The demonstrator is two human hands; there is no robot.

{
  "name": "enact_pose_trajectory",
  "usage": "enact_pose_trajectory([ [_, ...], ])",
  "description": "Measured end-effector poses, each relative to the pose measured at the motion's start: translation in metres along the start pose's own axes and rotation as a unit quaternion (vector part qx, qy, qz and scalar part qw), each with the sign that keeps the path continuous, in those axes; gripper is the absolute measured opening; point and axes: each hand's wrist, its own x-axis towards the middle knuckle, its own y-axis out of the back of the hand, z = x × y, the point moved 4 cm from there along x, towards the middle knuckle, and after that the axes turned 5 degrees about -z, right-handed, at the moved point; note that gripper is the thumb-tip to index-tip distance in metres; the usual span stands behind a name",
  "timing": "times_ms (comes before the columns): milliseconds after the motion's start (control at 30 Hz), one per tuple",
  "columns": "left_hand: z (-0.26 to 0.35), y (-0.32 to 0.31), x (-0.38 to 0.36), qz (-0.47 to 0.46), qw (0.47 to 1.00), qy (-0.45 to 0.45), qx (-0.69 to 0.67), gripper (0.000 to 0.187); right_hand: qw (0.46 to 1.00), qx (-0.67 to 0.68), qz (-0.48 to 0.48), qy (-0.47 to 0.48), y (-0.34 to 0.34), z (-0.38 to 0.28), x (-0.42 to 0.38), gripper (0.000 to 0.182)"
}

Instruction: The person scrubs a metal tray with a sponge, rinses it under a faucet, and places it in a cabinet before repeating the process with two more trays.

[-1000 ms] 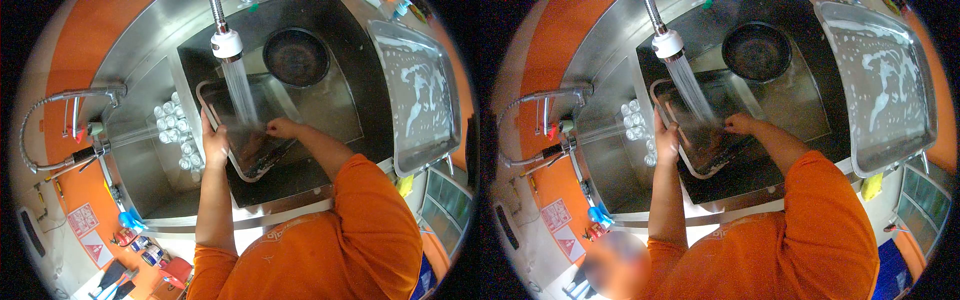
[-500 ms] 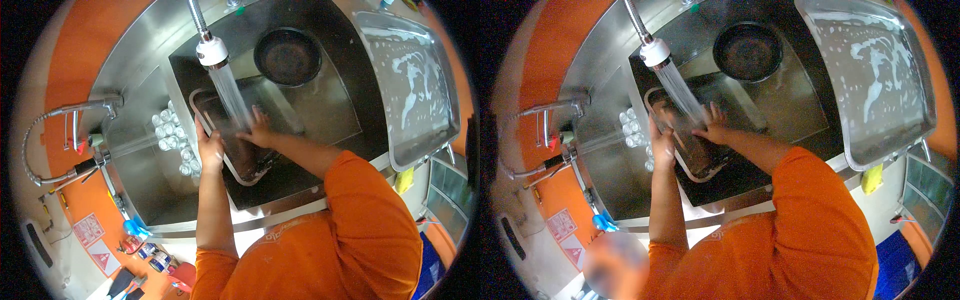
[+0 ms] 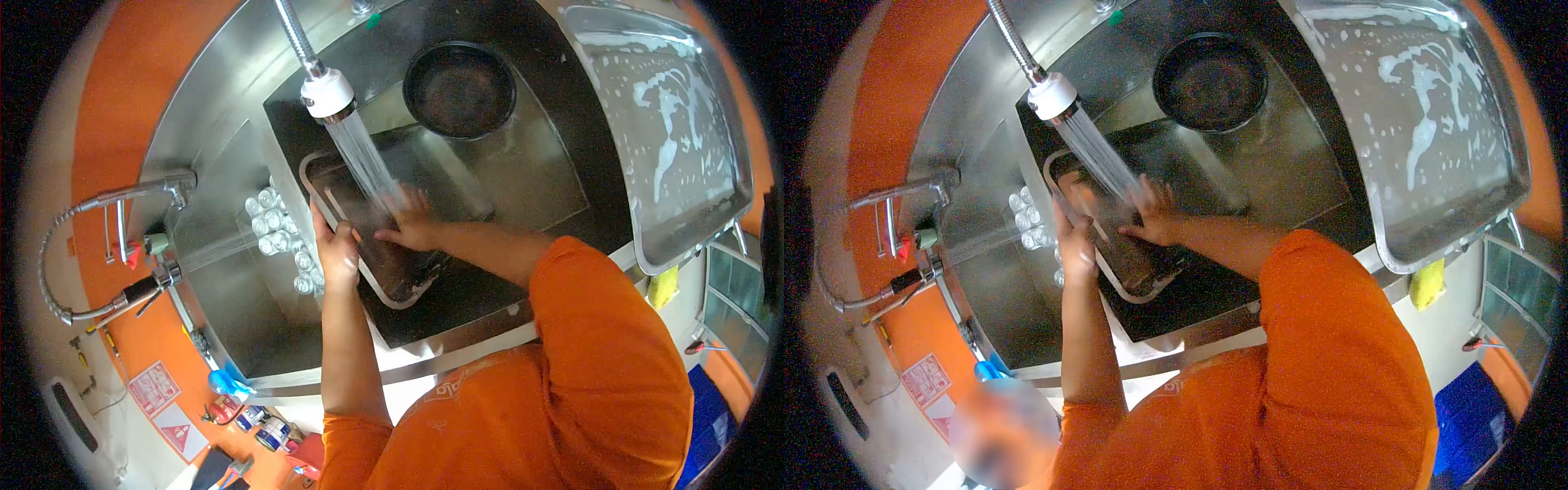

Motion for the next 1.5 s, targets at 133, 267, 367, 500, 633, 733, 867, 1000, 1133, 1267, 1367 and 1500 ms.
enact_pose_trajectory([
  [133, 0.019, -0.012, -0.008, 0.015, 0.998, 0.053, 0.016, 0.057, 0.997, 0.072, -0.025, -0.034, -0.006, -0.014, 0.008, 0.080],
  [267, 0.008, -0.004, -0.005, 0.016, 1.000, 0.010, 0.012, 0.055, 0.996, 0.050, 0.016, 0.073, -0.003, -0.019, 0.003, 0.086],
  [367, -0.005, 0.000, 0.002, 0.012, 1.000, 0.013, -0.012, 0.054, 1.000, -0.013, 0.017, 0.003, 0.001, 0.011, 0.011, 0.090],
  [500, -0.003, 0.000, 0.000, -0.004, 0.999, 0.017, -0.027, 0.054, 0.993, 0.108, 0.011, -0.050, 0.005, 0.022, 0.021, 0.073],
  [633, 0.005, -0.006, -0.003, -0.018, 0.998, 0.011, -0.063, 0.056, 0.942, 0.300, 0.142, -0.042, 0.040, 0.056, 0.049, 0.018],
  [733, 0.009, -0.008, -0.006, -0.038, 0.996, 0.000, -0.077, 0.058, 0.912, 0.382, 0.111, -0.098, 0.089, 0.073, 0.068, 0.019],
  [867, -0.009, -0.003, -0.002, -0.048, 0.993, -0.004, -0.108, 0.058, 0.983, 0.167, 0.075, -0.011, 0.124, 0.039, 0.055, 0.028],
  [1000, -0.016, 0.000, 0.005, -0.050, 0.994, -0.040, -0.086, 0.058, 0.979, 0.153, -0.119, 0.064, 0.116, 0.006, 0.057, 0.025],
  [1133, -0.011, -0.001, 0.002, -0.053, 0.993, -0.015, -0.102, 0.057, 0.907, 0.390, -0.148, -0.061, 0.101, 0.000, 0.055, 0.017],
  [1267, -0.008, 0.001, 0.002, -0.046, 0.997, -0.040, -0.050, 0.057, 0.938, 0.280, 0.202, 0.042, 0.155, 0.000, 0.058, 0.023],
  [1367, -0.011, 0.002, 0.002, -0.036, 0.997, -0.040, -0.046, 0.058, 0.740, 0.582, 0.325, 0.094, 0.235, -0.039, 0.044, 0.029],
  [1500, -0.019, 0.003, 0.006, -0.031, 0.996, -0.030, -0.082, 0.059, 0.902, 0.374, 0.173, 0.129, 0.259, -0.111, 0.053, 0.018],
])
